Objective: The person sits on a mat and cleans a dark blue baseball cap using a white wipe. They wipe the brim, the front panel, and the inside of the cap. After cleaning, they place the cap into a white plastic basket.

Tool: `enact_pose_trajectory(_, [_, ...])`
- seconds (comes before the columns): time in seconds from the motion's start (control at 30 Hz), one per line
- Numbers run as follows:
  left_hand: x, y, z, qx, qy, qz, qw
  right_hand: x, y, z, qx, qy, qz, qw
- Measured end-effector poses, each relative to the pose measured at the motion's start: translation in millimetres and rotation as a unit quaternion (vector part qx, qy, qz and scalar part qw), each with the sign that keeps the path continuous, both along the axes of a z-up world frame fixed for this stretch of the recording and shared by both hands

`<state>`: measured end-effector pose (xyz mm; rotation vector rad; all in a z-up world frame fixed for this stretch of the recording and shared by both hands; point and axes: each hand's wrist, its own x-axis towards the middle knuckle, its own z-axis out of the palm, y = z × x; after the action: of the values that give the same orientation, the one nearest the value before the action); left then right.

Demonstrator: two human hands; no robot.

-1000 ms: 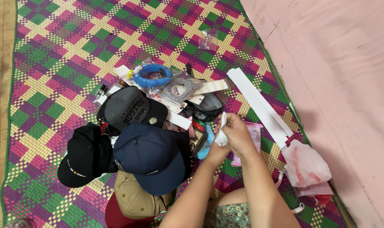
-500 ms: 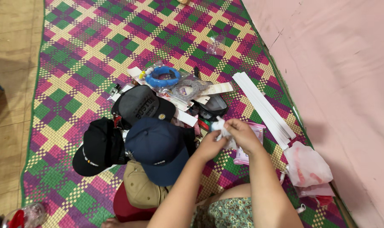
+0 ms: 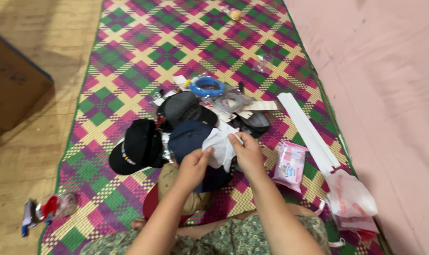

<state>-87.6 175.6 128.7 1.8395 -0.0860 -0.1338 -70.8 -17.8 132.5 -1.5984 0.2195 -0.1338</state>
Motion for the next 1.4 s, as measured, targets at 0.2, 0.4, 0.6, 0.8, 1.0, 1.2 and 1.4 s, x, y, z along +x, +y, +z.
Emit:
enact_pose_trajectory(0.2, [-12.9, 65.7, -29.8, -0.137, 0.040, -0.028, 0.989, -7.5, 53.1, -1.5, 0.321, -0.017, 0.027, 0.947])
enact_pose_trajectory(0.4, [-3.9, 64.3, -41.2, -0.318, 0.095, 0.027, 0.943, -22.6, 91.1, 1.9, 0.272, 0.030, 0.121, 0.954])
enact_pose_trajectory(0.6, [0.7, 69.6, -61.2, -0.334, 0.081, -0.008, 0.939, -33.1, 86.3, -4.2, 0.256, -0.045, 0.044, 0.965])
enact_pose_trajectory(0.8, [33.5, 101.2, -97.1, -0.351, 0.060, 0.166, 0.920, -15.4, 27.5, -31.5, 0.436, -0.133, -0.024, 0.890])
enact_pose_trajectory(1.0, [52.1, 106.7, -157.7, -0.312, 0.279, 0.211, 0.884, -7.0, -3.2, -57.7, 0.289, -0.035, -0.048, 0.955])
enact_pose_trajectory(1.2, [41.7, 104.6, -112.4, -0.390, 0.372, 0.149, 0.829, -9.7, 30.4, -65.3, 0.233, 0.040, 0.006, 0.972])
enact_pose_trajectory(1.4, [28.9, 102.4, -48.8, -0.529, 0.118, -0.029, 0.840, -2.0, 7.9, -65.5, 0.166, 0.056, -0.056, 0.983])
